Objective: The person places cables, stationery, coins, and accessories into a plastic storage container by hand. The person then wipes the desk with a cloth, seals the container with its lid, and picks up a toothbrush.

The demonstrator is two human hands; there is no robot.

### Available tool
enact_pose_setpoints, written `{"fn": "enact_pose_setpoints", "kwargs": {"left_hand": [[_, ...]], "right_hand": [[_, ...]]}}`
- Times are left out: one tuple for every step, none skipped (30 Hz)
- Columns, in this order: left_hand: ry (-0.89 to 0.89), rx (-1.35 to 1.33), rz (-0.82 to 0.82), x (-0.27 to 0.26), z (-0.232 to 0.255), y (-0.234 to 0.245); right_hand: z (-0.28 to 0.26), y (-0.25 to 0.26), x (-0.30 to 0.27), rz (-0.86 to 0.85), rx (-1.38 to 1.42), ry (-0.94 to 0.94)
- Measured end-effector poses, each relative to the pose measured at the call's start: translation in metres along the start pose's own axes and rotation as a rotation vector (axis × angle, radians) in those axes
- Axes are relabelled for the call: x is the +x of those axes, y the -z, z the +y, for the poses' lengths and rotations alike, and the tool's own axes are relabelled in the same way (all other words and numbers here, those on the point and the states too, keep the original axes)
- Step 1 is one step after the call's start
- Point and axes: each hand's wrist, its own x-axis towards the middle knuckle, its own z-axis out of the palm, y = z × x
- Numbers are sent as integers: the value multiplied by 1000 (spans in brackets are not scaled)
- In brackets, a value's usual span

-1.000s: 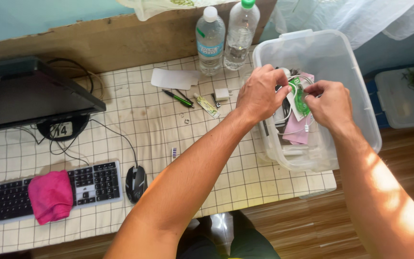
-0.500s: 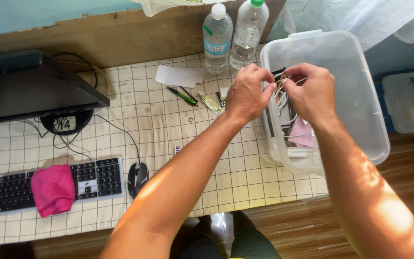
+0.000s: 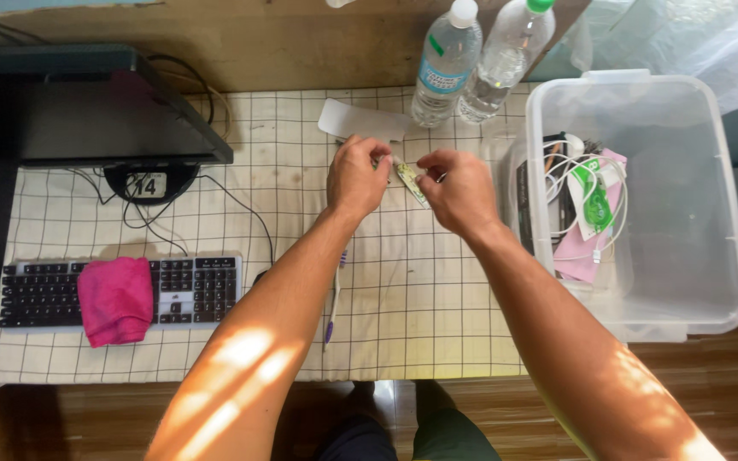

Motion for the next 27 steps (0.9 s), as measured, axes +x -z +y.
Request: {"fn": "enact_pose_setpoints", "kwargs": {"left_hand": [[41,39,-4,-2,-10,1],[83,77,-12,-6,-20,1],[91,78,-11,-10,-31,1],[148,109,-41,-13,-40,2],[205,140,-71,-16,-49,1],[210,139,-72,-19,-55,-2],[235,150,-81,-23,-61,-4],[260,162,-89,-26,-67,-5],[264,163,-91,-28,-73,-7],[268,178,-108,-29,-77,-10],[271,194,-126,-28,-81,-14],[276,191,-130,-28,-84,-17],[246,192,-120,-27,-88,-21],[221,196,-110,-28,-93,-24],[229,195,-113,-29,-97,-27],[211,226,-132,-29,-99,-31],[192,257,-150,-28,-101,-35],[201,260,-153,-28,-104,-38],[158,283,-127,-28,-105,-41],[114,306,-102,-28,-106,-43],[121,308,-105,-29,-107,-44],[110,330,-116,-29,-107,-45],[98,352,-126,-30,-106,-46],[96,351,-129,-29,-104,-47],[109,367,-143,-29,-102,-47],[126,385,-154,-28,-100,-46],[126,386,-154,-27,-99,-45]], "right_hand": [[3,-11,1,-30,8,-38],[7,-22,1,-38,8,-38],[10,-34,2,-57,-1,-19],[14,-44,4,-74,-10,1],[18,-54,4,-80,-10,1],[22,-64,3,-120,-32,-73],[26,-72,2,-160,-55,-147],[30,-81,2,-164,-55,-149],[32,-90,2,-165,-67,-136],[37,-96,4,-162,-82,-125],[40,-101,4,-162,-86,-128],[42,-108,4,-196,-105,-149],[44,-113,4,-230,-125,-169],[46,-118,3,-237,-126,-173],[49,-123,3,-238,-130,-200],[51,-128,6,-236,-131,-225],[53,-132,8,-240,-130,-226],[56,-136,8,-195,-173,-135],[59,-141,8,-150,-215,-44],[61,-146,7,-157,-212,-47],[63,-150,6,-113,-225,-29],[64,-152,5,-66,-241,-12],[65,-154,2,-69,-242,-17],[65,-156,2,-76,-223,-61],[64,-157,2,-83,-204,-104],[64,-157,2,-83,-203,-104],[64,-157,2,-75,-190,-100]]}}
